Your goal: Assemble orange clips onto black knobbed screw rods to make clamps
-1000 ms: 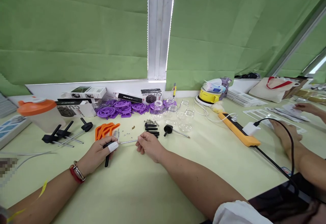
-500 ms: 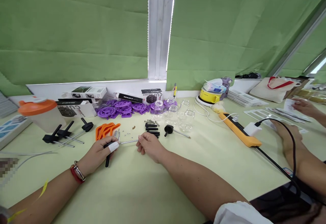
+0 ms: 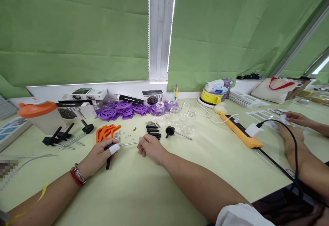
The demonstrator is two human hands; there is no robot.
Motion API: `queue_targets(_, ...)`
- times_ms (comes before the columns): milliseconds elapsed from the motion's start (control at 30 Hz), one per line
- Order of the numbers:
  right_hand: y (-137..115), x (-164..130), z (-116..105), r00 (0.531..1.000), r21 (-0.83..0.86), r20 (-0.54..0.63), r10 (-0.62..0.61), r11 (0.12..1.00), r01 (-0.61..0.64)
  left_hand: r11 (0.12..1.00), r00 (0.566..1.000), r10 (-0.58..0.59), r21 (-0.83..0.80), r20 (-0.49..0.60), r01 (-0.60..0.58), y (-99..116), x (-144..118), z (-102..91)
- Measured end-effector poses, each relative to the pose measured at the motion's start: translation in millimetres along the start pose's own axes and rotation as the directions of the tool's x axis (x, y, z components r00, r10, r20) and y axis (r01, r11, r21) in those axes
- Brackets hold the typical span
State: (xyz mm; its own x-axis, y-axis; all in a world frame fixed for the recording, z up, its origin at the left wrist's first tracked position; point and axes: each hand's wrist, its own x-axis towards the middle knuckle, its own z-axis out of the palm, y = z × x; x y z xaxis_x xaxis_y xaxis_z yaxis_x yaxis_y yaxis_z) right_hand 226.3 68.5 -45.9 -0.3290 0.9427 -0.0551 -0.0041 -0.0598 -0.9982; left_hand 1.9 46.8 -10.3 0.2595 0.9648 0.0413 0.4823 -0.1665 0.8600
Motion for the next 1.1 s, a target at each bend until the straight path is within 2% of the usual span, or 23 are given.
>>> queue_targets(500,-3.8,-1.5,2.8,1.0,-0.027,-0.012,0.008,1.0,-0.008,1.0,1.0,-0.018,-0.017,0.007,0.018,-0.9,1.8,0.7)
queue_targets(833,1.5,1.7,2.7,1.0,0.034,-0.031,0.0,0.999,0.001,1.0,1.0,-0.021,-0.022,-0.001,0.021,-2.3,0.8,0.9)
queue_targets(1100,-8.7,-2.3,3.3,1.0,0.122,-0.009,0.025,0.992,-0.024,0.999,1.0,-0.029,-0.025,-0.001,0.029,-0.8,1.2,0.8)
